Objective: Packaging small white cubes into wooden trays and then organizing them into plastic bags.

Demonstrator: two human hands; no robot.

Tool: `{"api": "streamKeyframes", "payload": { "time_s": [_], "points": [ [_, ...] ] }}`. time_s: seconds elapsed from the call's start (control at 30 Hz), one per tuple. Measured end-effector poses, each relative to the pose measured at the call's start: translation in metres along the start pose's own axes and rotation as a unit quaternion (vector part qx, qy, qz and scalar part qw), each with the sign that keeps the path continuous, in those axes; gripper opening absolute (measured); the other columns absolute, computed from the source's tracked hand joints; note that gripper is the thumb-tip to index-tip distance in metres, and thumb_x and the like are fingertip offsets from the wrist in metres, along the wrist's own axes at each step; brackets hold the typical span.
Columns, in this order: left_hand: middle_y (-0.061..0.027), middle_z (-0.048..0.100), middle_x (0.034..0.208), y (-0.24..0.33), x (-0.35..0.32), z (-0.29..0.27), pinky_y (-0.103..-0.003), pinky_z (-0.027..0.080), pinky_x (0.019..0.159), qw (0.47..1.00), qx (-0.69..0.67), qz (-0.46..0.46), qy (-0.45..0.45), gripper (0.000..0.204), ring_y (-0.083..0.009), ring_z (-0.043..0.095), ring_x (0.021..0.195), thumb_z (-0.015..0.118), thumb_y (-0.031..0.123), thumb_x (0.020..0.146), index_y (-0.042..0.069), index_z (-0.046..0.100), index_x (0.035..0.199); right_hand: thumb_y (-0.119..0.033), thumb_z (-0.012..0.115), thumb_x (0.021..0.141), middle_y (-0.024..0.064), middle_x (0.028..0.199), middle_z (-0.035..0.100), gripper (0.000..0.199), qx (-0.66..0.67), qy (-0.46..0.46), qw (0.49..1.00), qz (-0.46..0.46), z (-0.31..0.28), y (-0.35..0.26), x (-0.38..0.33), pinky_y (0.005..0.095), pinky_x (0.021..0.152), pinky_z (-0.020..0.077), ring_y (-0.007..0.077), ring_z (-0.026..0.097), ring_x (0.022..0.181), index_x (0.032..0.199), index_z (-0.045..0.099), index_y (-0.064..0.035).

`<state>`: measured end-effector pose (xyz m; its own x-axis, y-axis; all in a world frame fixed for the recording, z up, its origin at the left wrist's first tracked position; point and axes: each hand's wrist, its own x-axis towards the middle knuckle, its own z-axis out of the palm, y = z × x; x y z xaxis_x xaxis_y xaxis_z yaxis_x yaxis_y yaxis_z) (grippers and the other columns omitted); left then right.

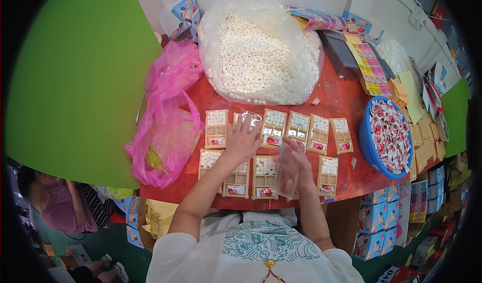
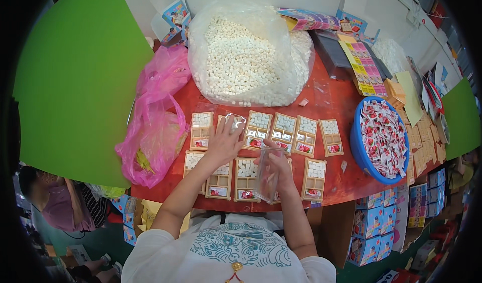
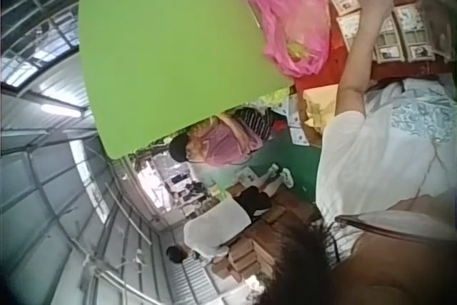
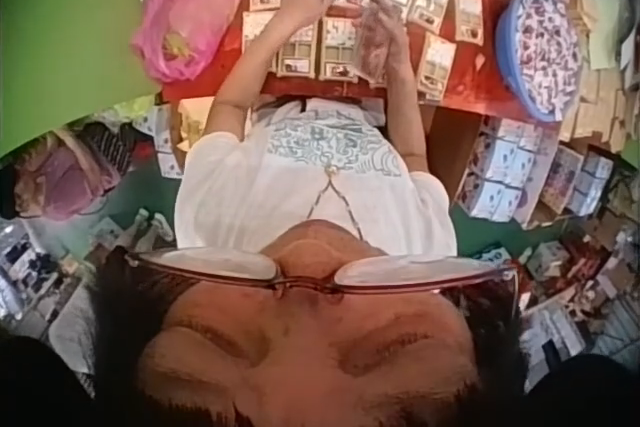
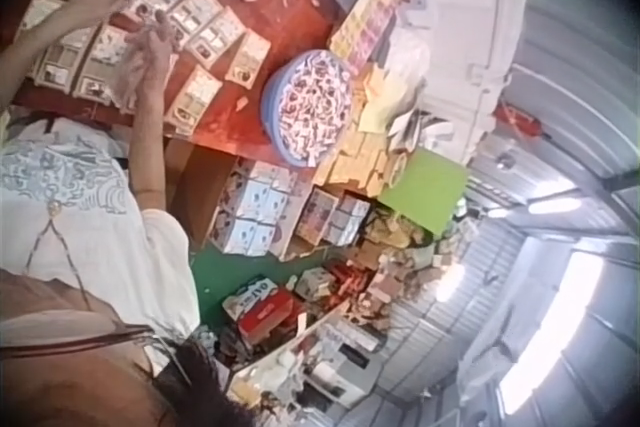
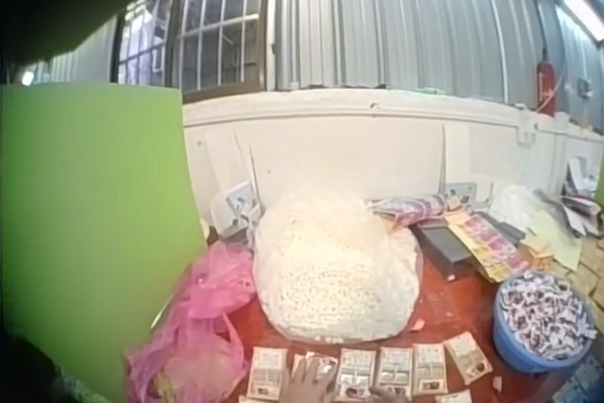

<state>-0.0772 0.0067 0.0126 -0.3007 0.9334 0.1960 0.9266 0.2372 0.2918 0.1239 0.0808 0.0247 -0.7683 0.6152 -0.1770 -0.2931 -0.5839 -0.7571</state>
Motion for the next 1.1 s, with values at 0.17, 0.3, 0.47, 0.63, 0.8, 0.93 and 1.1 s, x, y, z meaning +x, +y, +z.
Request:
{"api": "streamKeyframes", "payload": {
  "time_s": [0.17,0.3,0.47,0.63,0.8,0.93,1.1],
  "points": [
    [-0.0249,0.02,0.15,-0.008,-0.007,0.016,-0.063,0.015,0.107,0.999,0.001,-0.037,-0.033,0.067,-0.046,0.013,0.138,0.054,0.043,0.087,0.012,0.035,0.142,-0.032,0.061,0.081,0.015,0.099,0.06,0.067,0.016,0.005,1.0,0.006,-0.006,0.001,-0.003,0.0325,0.077,0.0526,0.0216,0.062,0.088,0.137,0.036,-0.0052],
    [-0.0251,0.011,0.153,-0.009,-0.01,0.016,-0.058,0.004,0.111,0.994,0.024,-0.076,-0.073,0.076,-0.0435,0.003,0.141,0.047,0.05,0.089,0.005,0.024,0.146,-0.032,0.061,0.081,0.0147,0.101,0.06,0.068,0.019,0.005,1.0,0.006,-0.005,0.0,-0.002,0.0321,0.077,0.0526,0.0218,0.062,0.089,0.138,0.036,-0.0047],
    [-0.0249,0.007,0.154,-0.014,-0.011,0.015,-0.054,-0.001,0.113,0.989,0.028,-0.089,-0.115,0.08,-0.0406,-0.002,0.143,0.042,0.053,0.09,0.003,0.018,0.148,-0.033,0.065,0.079,0.0112,0.103,0.06,0.074,0.009,-0.023,0.999,0.021,0.002,0.002,-0.002,0.0287,0.072,0.0529,0.0188,0.063,0.088,0.138,0.034,-0.0016],
    [-0.027,0.007,0.153,-0.009,-0.007,0.016,-0.055,0.001,0.113,0.985,0.039,-0.082,-0.147,0.082,-0.0423,0.0,0.142,0.041,0.055,0.091,0.003,0.016,0.148,-0.034,0.065,0.079,0.0105,0.102,0.06,0.074,0.0,-0.019,1.0,0.017,0.007,0.001,-0.007,0.0293,0.075,0.0519,0.019,0.062,0.088,0.138,0.035,-0.0016],
    [-0.0234,0.022,0.149,-0.002,-0.017,0.005,-0.052,0.008,0.113,0.999,0.015,-0.034,-0.025,0.068,-0.0397,0.013,0.141,0.045,0.044,0.092,0.0,0.031,0.142,-0.034,0.059,0.08,0.0099,0.1,0.06,0.065,-0.012,-0.009,1.0,-0.008,0.012,-0.002,-0.009,0.0317,0.082,0.0469,0.0206,0.059,0.093,0.135,0.042,-0.0043],
    [-0.0189,0.053,0.12,0.044,-0.03,-0.046,-0.039,0.038,0.097,0.963,-0.267,0.037,0.008,0.036,-0.0303,0.051,0.112,0.054,0.023,0.091,0.0,0.054,0.119,-0.032,0.059,0.082,0.0105,0.105,0.059,0.062,-0.005,0.009,1.0,-0.015,0.013,-0.007,-0.003,0.0332,0.087,0.0455,0.0204,0.058,0.099,0.135,0.042,-0.0057],
    [-0.0034,0.06,0.09,0.087,-0.054,-0.044,-0.026,0.044,0.074,0.818,-0.545,-0.009,-0.186,0.022,-0.0113,0.054,0.085,0.052,0.018,0.093,0.0,0.059,0.104,-0.029,0.062,0.081,0.0106,0.103,0.06,0.064,-0.012,0.01,1.0,-0.024,0.005,-0.001,0.0,0.033,0.084,0.0491,0.0197,0.061,0.093,0.136,0.039,-0.0036]
  ]
}}
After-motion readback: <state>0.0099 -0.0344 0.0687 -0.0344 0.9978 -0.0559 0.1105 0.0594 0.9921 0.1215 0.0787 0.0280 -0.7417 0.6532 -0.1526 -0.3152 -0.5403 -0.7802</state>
